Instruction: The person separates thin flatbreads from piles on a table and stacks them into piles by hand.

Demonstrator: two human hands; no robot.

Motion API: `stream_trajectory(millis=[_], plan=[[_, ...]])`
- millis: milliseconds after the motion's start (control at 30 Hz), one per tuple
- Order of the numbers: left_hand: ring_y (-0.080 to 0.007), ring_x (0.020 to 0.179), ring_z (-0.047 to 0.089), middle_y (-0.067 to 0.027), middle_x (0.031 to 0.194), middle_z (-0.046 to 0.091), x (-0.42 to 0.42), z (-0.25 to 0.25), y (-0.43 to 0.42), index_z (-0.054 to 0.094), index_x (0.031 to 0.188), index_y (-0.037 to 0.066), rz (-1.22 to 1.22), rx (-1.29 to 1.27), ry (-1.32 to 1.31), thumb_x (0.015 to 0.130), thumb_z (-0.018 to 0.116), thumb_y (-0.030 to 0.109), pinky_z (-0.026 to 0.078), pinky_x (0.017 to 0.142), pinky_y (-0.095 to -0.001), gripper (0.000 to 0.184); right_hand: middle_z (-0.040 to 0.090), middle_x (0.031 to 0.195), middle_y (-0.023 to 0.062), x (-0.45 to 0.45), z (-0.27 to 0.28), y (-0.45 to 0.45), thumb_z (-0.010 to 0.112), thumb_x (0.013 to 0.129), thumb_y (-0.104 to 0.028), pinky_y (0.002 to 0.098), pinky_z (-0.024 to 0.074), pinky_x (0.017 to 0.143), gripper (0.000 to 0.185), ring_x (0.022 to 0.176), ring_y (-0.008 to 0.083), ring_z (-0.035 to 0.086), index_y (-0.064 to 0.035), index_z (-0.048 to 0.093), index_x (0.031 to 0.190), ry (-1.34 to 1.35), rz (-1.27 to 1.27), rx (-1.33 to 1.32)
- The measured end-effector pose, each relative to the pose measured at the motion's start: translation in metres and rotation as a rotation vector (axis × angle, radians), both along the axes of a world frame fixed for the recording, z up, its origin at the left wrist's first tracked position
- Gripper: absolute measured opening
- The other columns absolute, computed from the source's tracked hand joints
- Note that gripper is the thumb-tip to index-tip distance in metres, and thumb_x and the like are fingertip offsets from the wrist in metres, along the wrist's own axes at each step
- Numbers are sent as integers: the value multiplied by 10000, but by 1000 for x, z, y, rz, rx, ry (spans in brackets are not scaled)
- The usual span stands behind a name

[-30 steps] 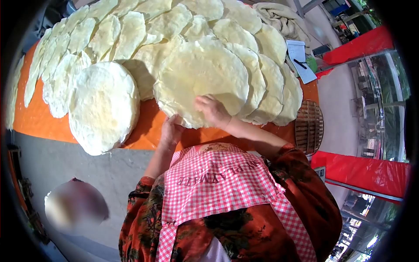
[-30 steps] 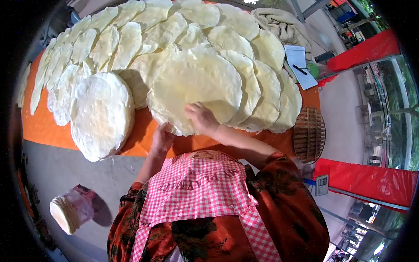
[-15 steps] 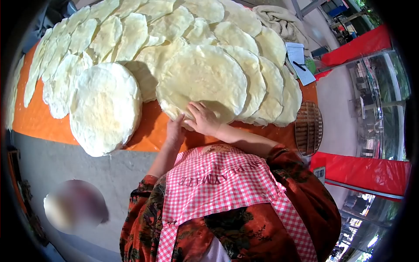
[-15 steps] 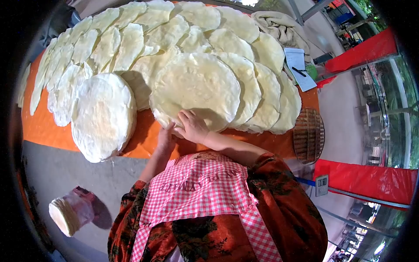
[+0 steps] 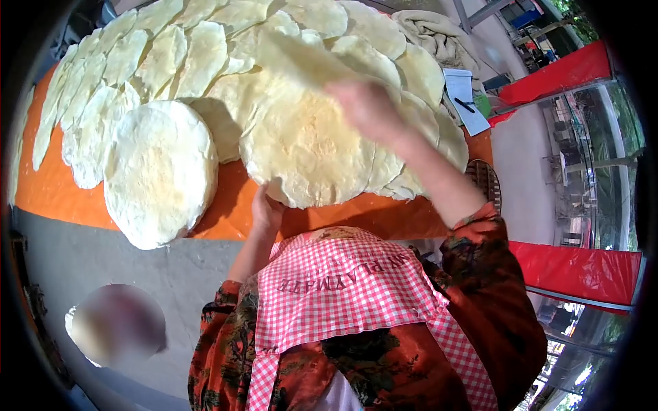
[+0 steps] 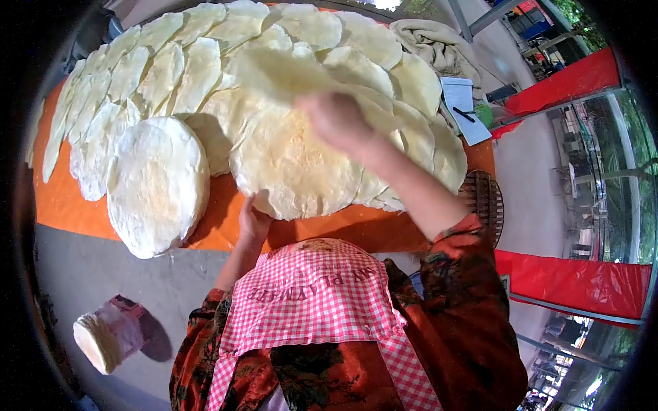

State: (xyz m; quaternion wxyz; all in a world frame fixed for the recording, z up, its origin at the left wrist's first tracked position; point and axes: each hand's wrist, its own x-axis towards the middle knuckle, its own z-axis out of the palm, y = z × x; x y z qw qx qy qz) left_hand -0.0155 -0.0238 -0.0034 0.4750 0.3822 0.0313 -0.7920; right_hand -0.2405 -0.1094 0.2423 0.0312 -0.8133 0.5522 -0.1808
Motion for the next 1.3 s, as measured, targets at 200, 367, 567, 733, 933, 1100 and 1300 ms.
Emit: stream_trajectory(millis=[200, 367, 567, 733, 933, 1100, 1300], plan=[[-308, 1108, 546, -128, 1235, 553, 7, 34, 9, 472, 1265, 51, -143, -88, -113, 944, 393, 318, 446, 934, -471, 425, 646, 963, 100, 40, -178, 68, 572, 783, -60, 364, 508, 751, 254, 901, 264, 603, -39, 642, 1026, 96, 117, 262], [-321, 1152, 525, -151, 1322, 496, 16, 2, 14, 405, 1354, 65, -141, -124, 124, 945, 328, 330, 427, 966, -478, 493, 606, 964, 106, 47, -186, 84, 564, 790, -70, 386, 493, 788, 206, 952, 287, 566, -6, 608, 981, -52, 110, 282], [-293, 1149, 527, -113, 1333, 496, 17, 21, 12, 364, 1393, 102, -211, -249, 72, 941, 351, 326, 434, 953, -437, 504, 563, 1072, 119, 52, -180, 94, 559, 810, -84, 404, 472, 845, 219, 1009, 305, 538, -4, 584, 1012, -151, 106, 208], [-257, 1119, 550, -85, 1314, 516, 17, 21, 11, 365, 1389, 108, -238, -290, 61, 950, 361, 336, 452, 932, -410, 495, 544, 1115, 143, 52, -175, 93, 561, 845, -137, 407, 450, 897, 275, 1023, 324, 521, 4, 575, 1081, -194, 99, 270], [-241, 1010, 603, -92, 1187, 586, 8, 37, 8, 446, 1294, 79, -230, -293, 1, 958, 390, 354, 496, 864, -392, 438, 559, 1137, 174, 59, -176, 102, 555, 878, -180, 397, 435, 927, 322, 1037, 327, 526, 39, 571, 1114, -157, 90, 145], [-203, 820, 635, -105, 981, 625, 11, 22, 5, 497, 1186, 40, -218, -217, -308, 949, 438, 245, 543, 676, -325, 318, 555, 1219, 160, 46, -200, 93, 530, 908, -201, 399, 409, 972, 345, 1123, 321, 505, 45, 577, 1144, -279, 34, 296], [-174, 729, 632, -94, 918, 627, 6, 17, -1, 497, 1164, 19, -223, -308, -355, 893, 531, 83, 522, 550, -268, 281, 481, 1306, 207, 67, -183, 109, 573, 874, -269, 411, 398, 1003, 464, 1192, 342, 460, 59, 528, 1200, -121, 10, 294]])
